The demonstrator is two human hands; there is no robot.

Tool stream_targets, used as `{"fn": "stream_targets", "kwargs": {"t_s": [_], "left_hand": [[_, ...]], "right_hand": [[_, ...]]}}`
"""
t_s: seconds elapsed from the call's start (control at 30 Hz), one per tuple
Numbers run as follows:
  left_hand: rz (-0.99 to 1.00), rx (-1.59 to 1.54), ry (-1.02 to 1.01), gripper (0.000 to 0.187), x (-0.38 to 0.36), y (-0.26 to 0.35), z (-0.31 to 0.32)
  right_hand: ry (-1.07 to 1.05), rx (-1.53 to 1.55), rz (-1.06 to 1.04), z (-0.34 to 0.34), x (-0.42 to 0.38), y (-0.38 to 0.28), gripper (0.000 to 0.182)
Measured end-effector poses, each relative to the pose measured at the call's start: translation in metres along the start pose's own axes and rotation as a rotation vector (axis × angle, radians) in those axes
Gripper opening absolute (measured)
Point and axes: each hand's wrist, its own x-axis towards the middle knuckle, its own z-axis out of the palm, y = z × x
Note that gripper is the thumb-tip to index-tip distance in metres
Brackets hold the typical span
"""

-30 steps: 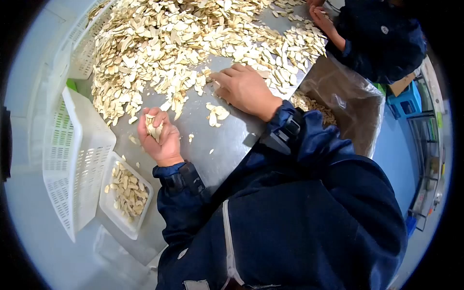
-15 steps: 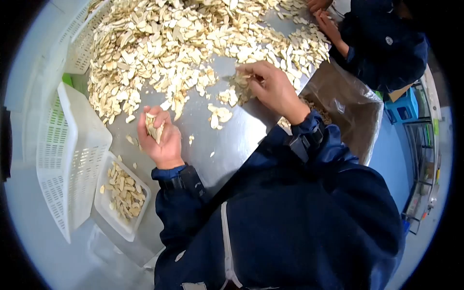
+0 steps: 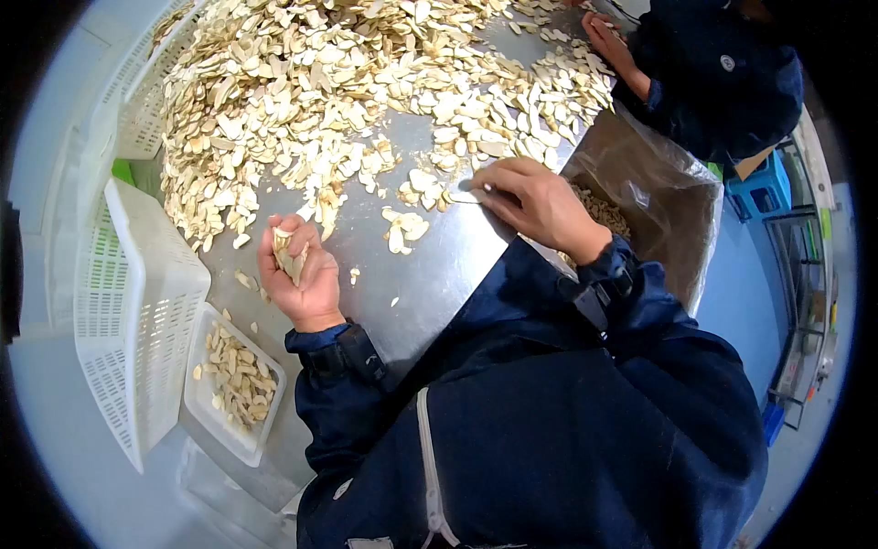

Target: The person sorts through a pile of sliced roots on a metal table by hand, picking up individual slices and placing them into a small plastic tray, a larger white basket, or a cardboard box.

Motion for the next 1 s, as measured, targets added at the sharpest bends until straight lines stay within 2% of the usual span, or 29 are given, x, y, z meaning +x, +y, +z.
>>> {"fn": "stream_targets", "kwargs": {"t_s": [0.13,0.17,0.3,0.63,0.77,0.83,0.9,0.97,1.0], "left_hand": [[-0.046,0.115,0.026,0.027,-0.003,-0.003,0.001],[-0.065,0.132,0.017,0.027,-0.003,-0.003,0.001],[-0.121,0.179,0.000,0.028,-0.002,-0.010,0.001],[-0.134,0.204,0.042,0.028,-0.002,-0.014,0.005],[-0.093,0.242,0.084,0.028,-0.005,-0.016,0.010],[-0.101,0.230,0.065,0.028,-0.004,-0.015,0.008],[-0.107,0.235,0.053,0.028,-0.004,-0.016,0.007],[-0.114,0.246,0.045,0.028,-0.002,-0.017,0.006],[-0.116,0.255,0.048,0.028,-0.002,-0.017,0.006]], "right_hand": [[0.225,-0.117,-0.046,0.018,0.027,0.011,0.025],[0.216,-0.032,-0.028,0.024,0.034,0.002,0.024],[0.113,-0.078,-0.149,0.048,0.051,-0.029,0.029],[-0.002,0.002,0.001,0.053,0.057,-0.037,0.024],[0.025,0.145,0.056,0.048,0.058,-0.027,0.020],[0.200,0.019,0.102,0.036,0.059,-0.020,0.020],[0.164,-0.066,0.216,0.018,0.056,-0.015,0.021],[0.111,-0.084,0.194,0.019,0.055,-0.015,0.021],[0.140,-0.084,0.093,0.025,0.052,-0.020,0.022]]}}
